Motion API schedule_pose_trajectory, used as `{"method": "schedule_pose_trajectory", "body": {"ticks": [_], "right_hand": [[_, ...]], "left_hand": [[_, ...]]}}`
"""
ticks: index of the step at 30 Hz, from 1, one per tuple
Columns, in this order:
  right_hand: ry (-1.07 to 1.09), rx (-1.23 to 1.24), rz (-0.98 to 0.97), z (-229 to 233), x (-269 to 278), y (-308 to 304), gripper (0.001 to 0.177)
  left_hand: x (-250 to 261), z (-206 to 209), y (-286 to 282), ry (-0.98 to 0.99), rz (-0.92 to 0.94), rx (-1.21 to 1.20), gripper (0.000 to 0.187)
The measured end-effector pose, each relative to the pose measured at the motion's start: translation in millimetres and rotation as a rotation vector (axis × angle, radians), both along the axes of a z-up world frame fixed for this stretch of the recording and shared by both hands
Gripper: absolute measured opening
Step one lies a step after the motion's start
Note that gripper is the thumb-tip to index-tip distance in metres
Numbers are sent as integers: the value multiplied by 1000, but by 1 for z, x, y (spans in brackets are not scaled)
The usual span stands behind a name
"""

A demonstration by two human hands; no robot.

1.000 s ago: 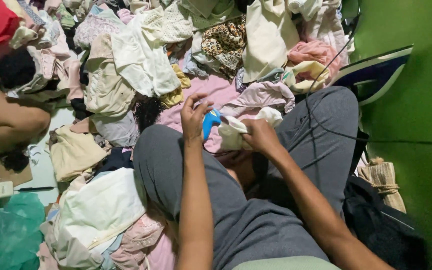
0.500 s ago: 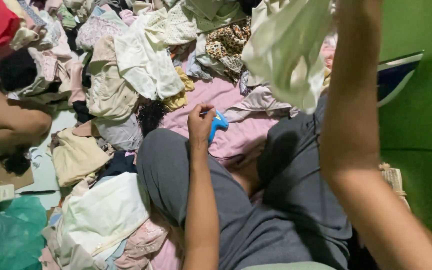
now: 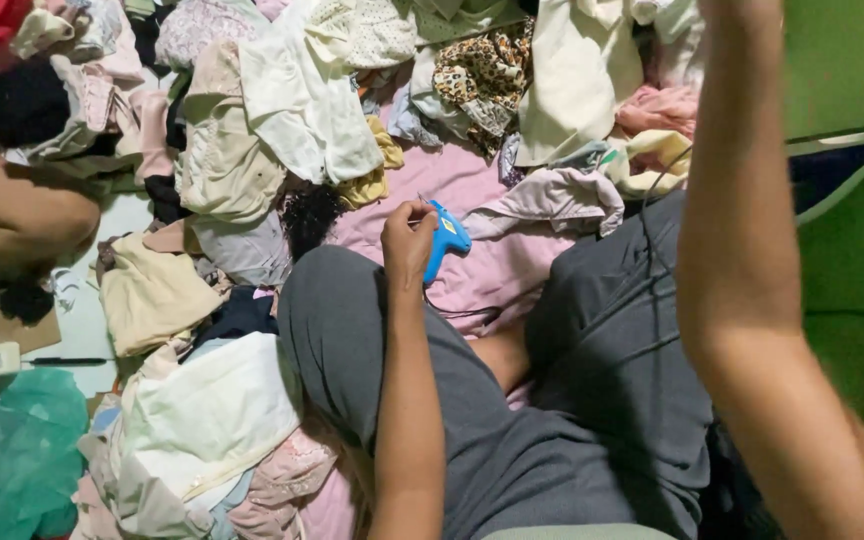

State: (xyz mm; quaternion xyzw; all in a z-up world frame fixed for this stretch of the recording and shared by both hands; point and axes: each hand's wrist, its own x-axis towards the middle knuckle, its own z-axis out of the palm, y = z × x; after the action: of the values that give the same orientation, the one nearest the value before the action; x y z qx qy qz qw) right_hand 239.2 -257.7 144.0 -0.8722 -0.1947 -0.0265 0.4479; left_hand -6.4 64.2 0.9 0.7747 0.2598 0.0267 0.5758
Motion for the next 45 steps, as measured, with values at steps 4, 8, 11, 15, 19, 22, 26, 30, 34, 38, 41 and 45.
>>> {"method": "schedule_pose_trajectory", "body": {"ticks": [4, 8, 11, 15, 19, 22, 26, 30, 34, 38, 41, 45], "right_hand": [[80, -100, 18, -57, -73, 40, 36], [321, -350, 181, -79, -171, 72, 36], [479, -187, 269, -128, -217, 78, 35], [522, -70, 337, -165, -248, 72, 35], [494, -48, 225, -179, -247, 75, 35], [454, -102, 194, -187, -246, 77, 31], [386, -225, 220, -169, -246, 81, 25], [391, -274, 201, -174, -243, 84, 25], [396, -311, 181, -178, -241, 86, 27], [378, -248, 175, -170, -239, 91, 27], [334, -164, 157, -168, -240, 94, 16], [231, -13, 112, -169, -239, 96, 27]], "left_hand": [[5, -22, 10, 123, -10, 89, 15], [-1, -28, 1, 372, -104, 327, 24], [-12, 5, -13, 587, -350, 350, 71], [-9, 7, -16, 580, -382, 352, 74], [2, 42, -10, 516, -324, 427, 63], [19, 66, -11, 396, -245, 510, 56], [52, 57, 0, 289, -204, 611, 53], [89, 24, 22, 308, -204, 680, 53], [108, 12, 52, 312, -162, 827, 35], [140, -2, 100, 47, -55, 623, 35], [124, 108, 105, -282, -80, 488, 13], [86, 194, 75, -555, -162, 365, 23]]}}
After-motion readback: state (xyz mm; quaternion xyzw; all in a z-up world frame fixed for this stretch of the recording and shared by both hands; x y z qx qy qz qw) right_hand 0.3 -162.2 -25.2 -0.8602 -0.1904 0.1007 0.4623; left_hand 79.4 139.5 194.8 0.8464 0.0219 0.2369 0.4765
